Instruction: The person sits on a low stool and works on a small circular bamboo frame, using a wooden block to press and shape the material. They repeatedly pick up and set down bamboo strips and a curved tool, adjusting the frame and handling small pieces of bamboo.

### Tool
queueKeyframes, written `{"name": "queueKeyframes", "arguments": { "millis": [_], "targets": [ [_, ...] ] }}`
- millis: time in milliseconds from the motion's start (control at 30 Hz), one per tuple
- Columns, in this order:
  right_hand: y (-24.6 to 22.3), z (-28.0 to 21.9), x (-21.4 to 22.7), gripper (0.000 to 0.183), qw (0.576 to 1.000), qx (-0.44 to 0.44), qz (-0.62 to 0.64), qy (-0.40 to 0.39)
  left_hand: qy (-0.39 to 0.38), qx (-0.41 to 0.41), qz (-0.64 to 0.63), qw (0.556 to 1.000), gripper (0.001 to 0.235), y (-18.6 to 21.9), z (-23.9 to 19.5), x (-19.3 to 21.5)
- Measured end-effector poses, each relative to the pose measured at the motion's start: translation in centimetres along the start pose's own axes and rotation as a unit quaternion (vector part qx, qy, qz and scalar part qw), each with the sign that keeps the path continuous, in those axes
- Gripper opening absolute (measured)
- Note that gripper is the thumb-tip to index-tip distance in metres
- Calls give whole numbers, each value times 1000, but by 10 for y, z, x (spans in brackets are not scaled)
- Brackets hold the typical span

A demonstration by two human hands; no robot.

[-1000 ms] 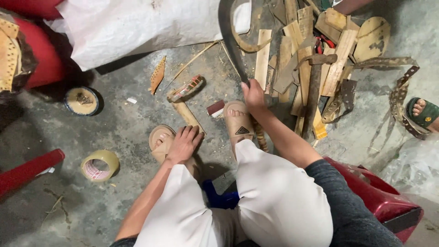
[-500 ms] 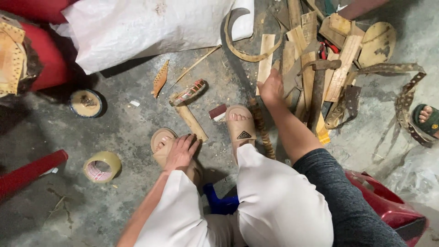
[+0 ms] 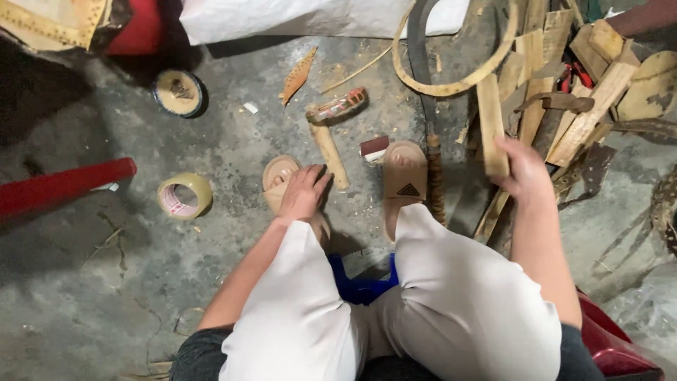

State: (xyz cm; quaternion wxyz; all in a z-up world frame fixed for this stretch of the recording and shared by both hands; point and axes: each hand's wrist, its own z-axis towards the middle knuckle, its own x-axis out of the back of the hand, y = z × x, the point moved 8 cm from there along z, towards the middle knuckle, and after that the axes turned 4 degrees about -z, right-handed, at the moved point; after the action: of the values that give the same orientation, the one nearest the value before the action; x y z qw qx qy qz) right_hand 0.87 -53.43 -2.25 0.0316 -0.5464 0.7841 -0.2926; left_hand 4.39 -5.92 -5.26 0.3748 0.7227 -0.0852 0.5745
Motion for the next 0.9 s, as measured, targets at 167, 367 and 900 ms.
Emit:
{"name": "queueKeyframes", "arguments": {
  "millis": [167, 367, 900],
  "targets": [
    [20, -76, -35, 18, 993, -3, -109, -37, 33, 36, -33, 998, 36, -9, 14, 21],
    [39, -87, -85, 28, 980, 61, -120, -145, 21, 106, -88, 990, 46, -18, 18, 35],
    [7, 24, -39, 33, 959, 268, -49, 74, 41, 159, -137, 977, 35, -21, 9, 34]
  ]
}}
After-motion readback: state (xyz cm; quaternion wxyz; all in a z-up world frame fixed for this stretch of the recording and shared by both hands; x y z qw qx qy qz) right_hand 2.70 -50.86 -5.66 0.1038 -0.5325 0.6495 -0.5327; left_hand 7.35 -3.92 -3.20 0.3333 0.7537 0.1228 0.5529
